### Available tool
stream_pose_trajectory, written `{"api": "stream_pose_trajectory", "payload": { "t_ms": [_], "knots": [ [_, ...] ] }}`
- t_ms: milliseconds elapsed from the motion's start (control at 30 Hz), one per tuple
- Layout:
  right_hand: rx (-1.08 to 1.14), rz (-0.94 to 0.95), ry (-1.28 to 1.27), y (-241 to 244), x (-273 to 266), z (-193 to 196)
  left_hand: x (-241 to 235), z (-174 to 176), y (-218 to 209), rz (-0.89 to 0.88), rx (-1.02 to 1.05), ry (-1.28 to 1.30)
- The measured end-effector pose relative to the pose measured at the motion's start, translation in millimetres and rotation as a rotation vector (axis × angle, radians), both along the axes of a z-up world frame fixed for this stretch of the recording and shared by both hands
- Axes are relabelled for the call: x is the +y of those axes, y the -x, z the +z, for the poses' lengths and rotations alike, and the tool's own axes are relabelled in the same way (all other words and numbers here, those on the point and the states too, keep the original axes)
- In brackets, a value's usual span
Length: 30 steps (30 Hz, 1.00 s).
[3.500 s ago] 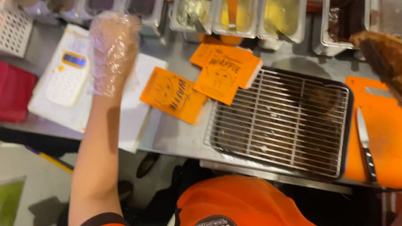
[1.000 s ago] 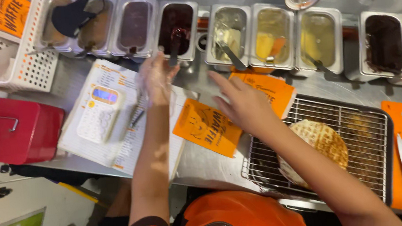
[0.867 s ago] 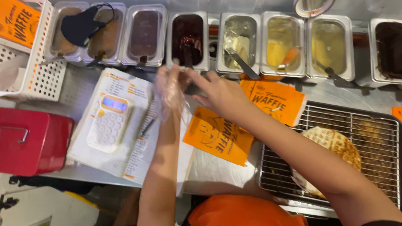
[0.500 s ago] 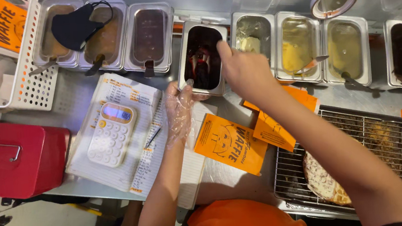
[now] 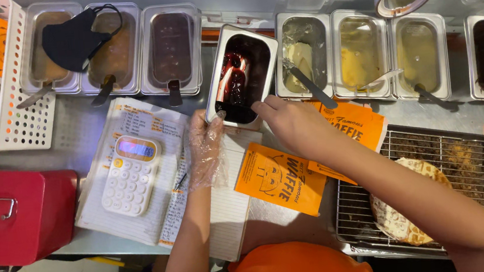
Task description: The person places a waffle on a wire rack, spreads a white creamy topping and a dark jam-like topping on it using a spatula, folds the waffle in half, and places it into an orange branded paper wrapper.
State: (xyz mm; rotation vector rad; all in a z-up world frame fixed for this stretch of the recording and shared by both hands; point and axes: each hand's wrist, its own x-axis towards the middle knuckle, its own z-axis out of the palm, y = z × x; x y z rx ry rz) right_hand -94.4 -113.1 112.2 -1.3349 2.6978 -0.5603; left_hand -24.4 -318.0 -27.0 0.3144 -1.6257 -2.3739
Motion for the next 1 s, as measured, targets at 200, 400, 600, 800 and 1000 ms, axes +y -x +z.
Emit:
{"api": "stream_pose_trajectory", "payload": {
  "t_ms": [200, 400, 600, 800, 1000],
  "knots": [
    [-0.264, -0.175, 0.332, -8.1, 4.6, -30.5, 1.1, 20.5, -5.6, 0.022, -0.053, 0.129],
    [-1.17, -0.586, 0.723, -27.5, -0.2, -54.2, 1.1, 15.7, -1.5, 0.079, -0.118, 0.171],
    [-1.386, -0.665, 1.083, -44.0, -11.0, -75.8, 2.2, 19.8, 1.9, 0.087, -0.084, 0.153],
    [-1.327, -0.744, 1.218, -36.4, -33.9, -76.2, 7.1, 18.6, 0.6, 0.084, -0.034, 0.204],
    [-1.265, -0.797, 1.285, -12.0, -59.5, -76.3, 14.5, 15.7, 3.0, 0.05, -0.066, 0.194]
  ]
}}
